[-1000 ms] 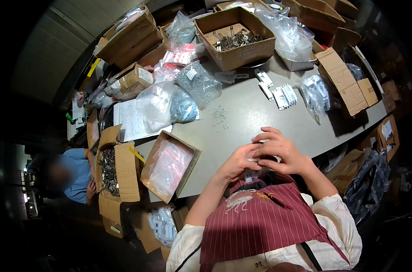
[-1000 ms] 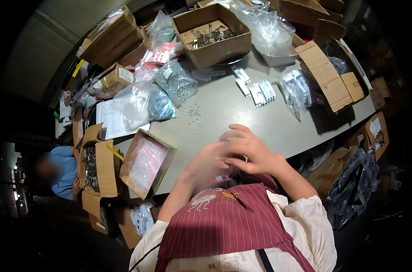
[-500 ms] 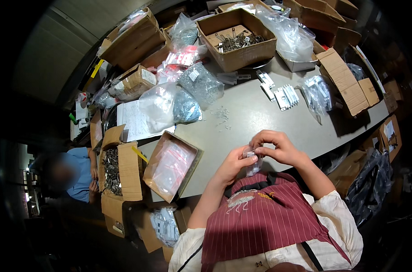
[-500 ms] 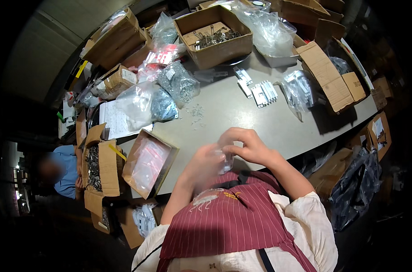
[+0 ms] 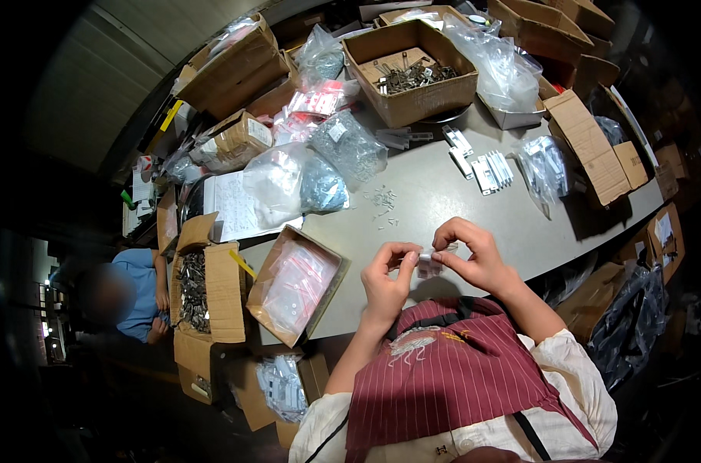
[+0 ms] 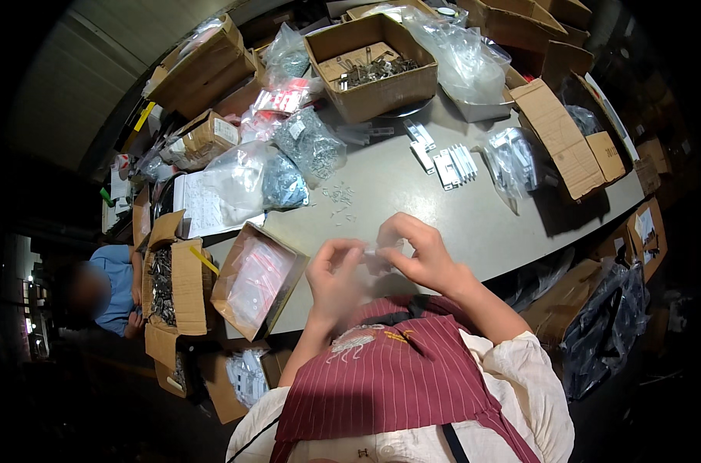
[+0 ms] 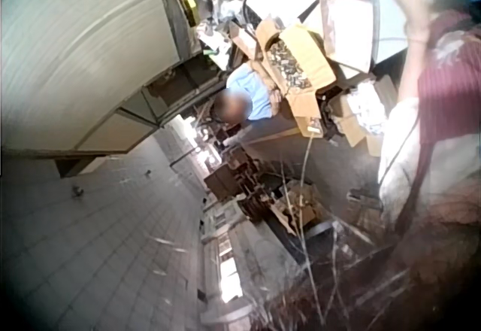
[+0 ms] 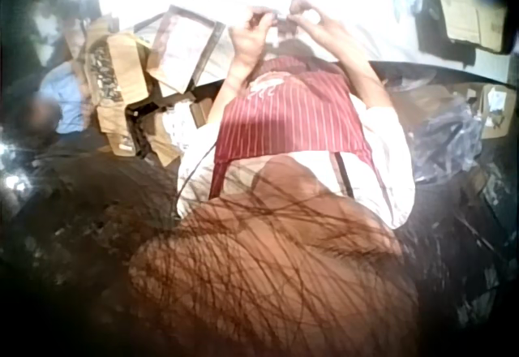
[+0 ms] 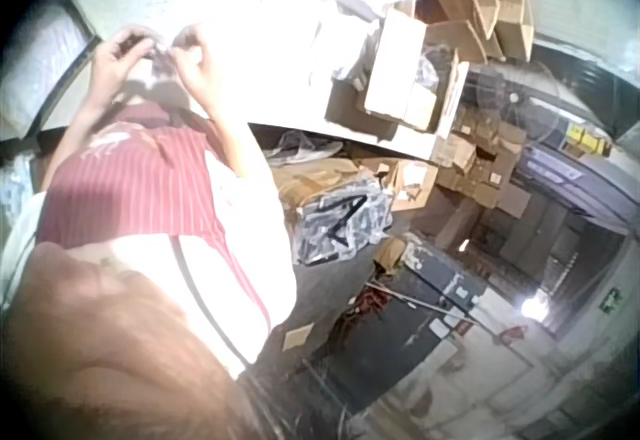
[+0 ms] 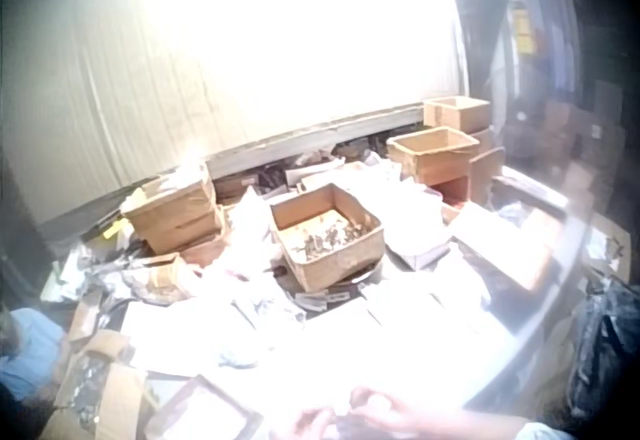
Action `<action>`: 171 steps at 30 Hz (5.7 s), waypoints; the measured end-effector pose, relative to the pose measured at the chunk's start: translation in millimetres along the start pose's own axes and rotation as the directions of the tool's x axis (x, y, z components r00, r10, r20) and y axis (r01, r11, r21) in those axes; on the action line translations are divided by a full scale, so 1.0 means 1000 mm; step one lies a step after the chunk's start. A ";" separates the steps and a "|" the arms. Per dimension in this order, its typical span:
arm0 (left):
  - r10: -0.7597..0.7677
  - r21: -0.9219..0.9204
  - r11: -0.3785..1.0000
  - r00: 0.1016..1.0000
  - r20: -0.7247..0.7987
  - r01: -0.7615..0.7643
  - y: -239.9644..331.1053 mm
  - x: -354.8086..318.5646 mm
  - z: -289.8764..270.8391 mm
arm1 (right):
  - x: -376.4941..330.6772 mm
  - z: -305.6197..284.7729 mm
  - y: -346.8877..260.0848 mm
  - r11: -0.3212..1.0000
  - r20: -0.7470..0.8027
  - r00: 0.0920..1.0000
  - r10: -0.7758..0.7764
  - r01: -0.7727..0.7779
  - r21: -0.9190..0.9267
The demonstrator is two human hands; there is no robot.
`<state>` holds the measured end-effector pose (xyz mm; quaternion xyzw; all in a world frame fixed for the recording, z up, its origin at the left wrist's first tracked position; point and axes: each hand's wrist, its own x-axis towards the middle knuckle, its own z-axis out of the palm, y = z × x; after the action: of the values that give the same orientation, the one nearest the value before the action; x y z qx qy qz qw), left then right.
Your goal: The person assembles small metal hardware components by hand. They pick up small metal pieces from a table and insert them into white plastic rectangular frames, then place the assembled units into a cardboard box. The process is repetitive and involves handling small parts one by one.
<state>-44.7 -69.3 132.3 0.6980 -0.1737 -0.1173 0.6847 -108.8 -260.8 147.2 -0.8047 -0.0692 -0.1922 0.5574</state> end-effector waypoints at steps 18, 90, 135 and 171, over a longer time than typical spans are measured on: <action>0.395 0.383 0.840 0.917 0.054 -0.385 0.004 -0.004 -0.020 | 0.013 0.024 -0.007 0.864 0.211 0.929 -0.304 0.362 -0.351; 0.022 0.416 0.904 0.961 -0.275 0.098 -0.004 -0.100 -0.150 | 0.035 0.156 -0.025 0.994 0.643 0.765 0.039 -0.096 0.054; 0.190 0.736 0.640 0.973 0.128 -0.222 -0.119 0.007 -0.048 | 0.047 0.076 0.120 0.949 0.273 0.952 0.142 -0.052 -0.312; -0.047 0.381 0.924 0.999 0.006 0.041 -0.114 0.004 -0.041 | 0.052 0.096 0.149 0.692 0.425 0.904 0.049 0.276 -0.667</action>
<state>-15.9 -33.4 20.8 0.8204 -0.1827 -0.1019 0.5322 9.7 -232.5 8.3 -0.9725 -0.1553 -0.0653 0.1608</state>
